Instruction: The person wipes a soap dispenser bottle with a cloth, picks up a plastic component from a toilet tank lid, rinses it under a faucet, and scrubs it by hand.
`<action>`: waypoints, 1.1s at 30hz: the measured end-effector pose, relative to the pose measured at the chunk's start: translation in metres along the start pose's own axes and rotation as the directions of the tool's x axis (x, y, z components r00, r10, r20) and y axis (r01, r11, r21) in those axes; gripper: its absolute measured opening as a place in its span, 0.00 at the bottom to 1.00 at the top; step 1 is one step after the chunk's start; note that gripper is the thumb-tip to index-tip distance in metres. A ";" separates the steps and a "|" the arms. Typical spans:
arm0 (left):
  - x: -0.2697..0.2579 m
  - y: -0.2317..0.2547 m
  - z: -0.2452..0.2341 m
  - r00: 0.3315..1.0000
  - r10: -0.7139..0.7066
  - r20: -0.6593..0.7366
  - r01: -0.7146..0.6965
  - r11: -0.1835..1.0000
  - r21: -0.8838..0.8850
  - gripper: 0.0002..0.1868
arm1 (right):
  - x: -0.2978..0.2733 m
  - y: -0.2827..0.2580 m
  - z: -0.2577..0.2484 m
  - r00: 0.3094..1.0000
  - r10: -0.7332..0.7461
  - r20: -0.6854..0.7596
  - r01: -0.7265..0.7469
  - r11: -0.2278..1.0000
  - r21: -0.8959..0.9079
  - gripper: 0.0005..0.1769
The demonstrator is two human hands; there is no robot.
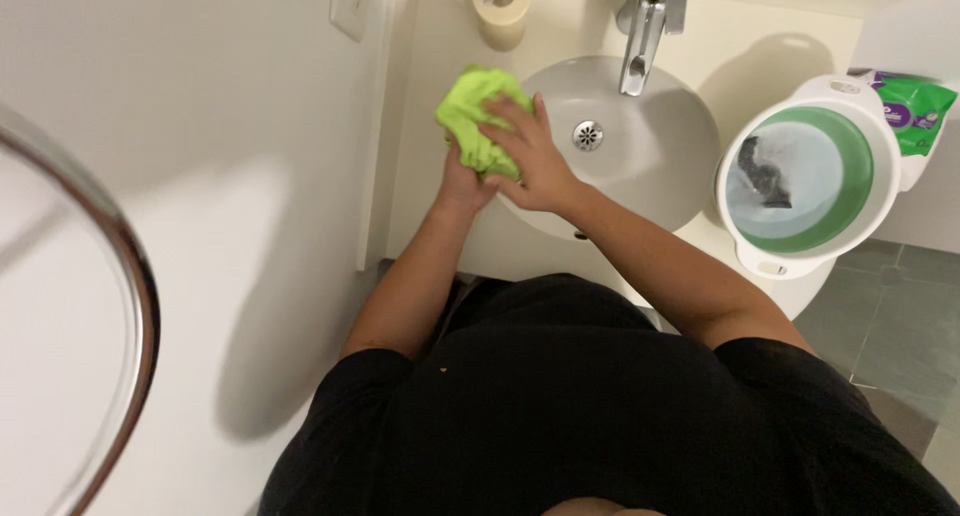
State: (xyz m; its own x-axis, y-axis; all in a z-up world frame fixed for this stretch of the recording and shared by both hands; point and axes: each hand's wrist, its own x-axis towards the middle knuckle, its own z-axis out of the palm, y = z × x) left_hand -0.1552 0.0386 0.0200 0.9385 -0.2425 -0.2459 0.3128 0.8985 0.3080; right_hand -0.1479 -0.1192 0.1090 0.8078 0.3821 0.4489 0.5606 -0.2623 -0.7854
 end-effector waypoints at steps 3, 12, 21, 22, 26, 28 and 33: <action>-0.027 0.034 0.015 0.968 0.224 -0.112 -0.154 0.885 0.440 0.32 | -0.003 -0.024 0.007 0.954 -0.046 0.295 0.112 0.971 -0.212 0.37; -0.115 0.036 0.020 0.946 0.303 0.117 0.137 -0.700 0.700 0.51 | -0.118 -0.021 -0.003 0.948 0.101 0.300 -0.068 0.991 -0.117 0.22; -0.156 -0.063 -0.061 0.927 0.207 0.314 -0.023 -0.802 0.597 0.33 | -0.261 -0.041 -0.092 0.924 0.293 0.247 -0.256 0.951 -0.171 0.22; -0.164 -0.079 -0.059 0.930 0.202 0.308 -0.027 -0.798 0.602 0.33 | -0.275 -0.041 -0.103 0.936 0.296 0.192 -0.262 0.948 -0.183 0.22; -0.188 -0.139 -0.035 0.931 0.208 0.300 -0.013 -0.803 0.596 0.35 | -0.326 -0.049 -0.143 0.938 0.339 0.073 -0.319 0.926 -0.202 0.20; -0.193 -0.170 -0.022 0.929 0.204 0.309 -0.016 -0.812 0.584 0.36 | -0.345 -0.052 -0.159 0.937 0.346 0.041 -0.330 0.920 -0.211 0.20; -0.192 -0.259 0.015 0.909 0.094 0.406 -0.161 -0.819 0.551 0.39 | -0.375 -0.055 -0.192 0.925 0.371 -0.082 -0.380 0.896 -0.231 0.18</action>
State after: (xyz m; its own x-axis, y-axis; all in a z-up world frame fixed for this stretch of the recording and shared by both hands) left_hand -0.4140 -0.1532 0.0008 0.9419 -0.2844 0.1785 -0.3269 -0.8983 0.2936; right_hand -0.4466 -0.4184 0.0661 0.9702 0.1831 0.1586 0.2372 -0.5850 -0.7756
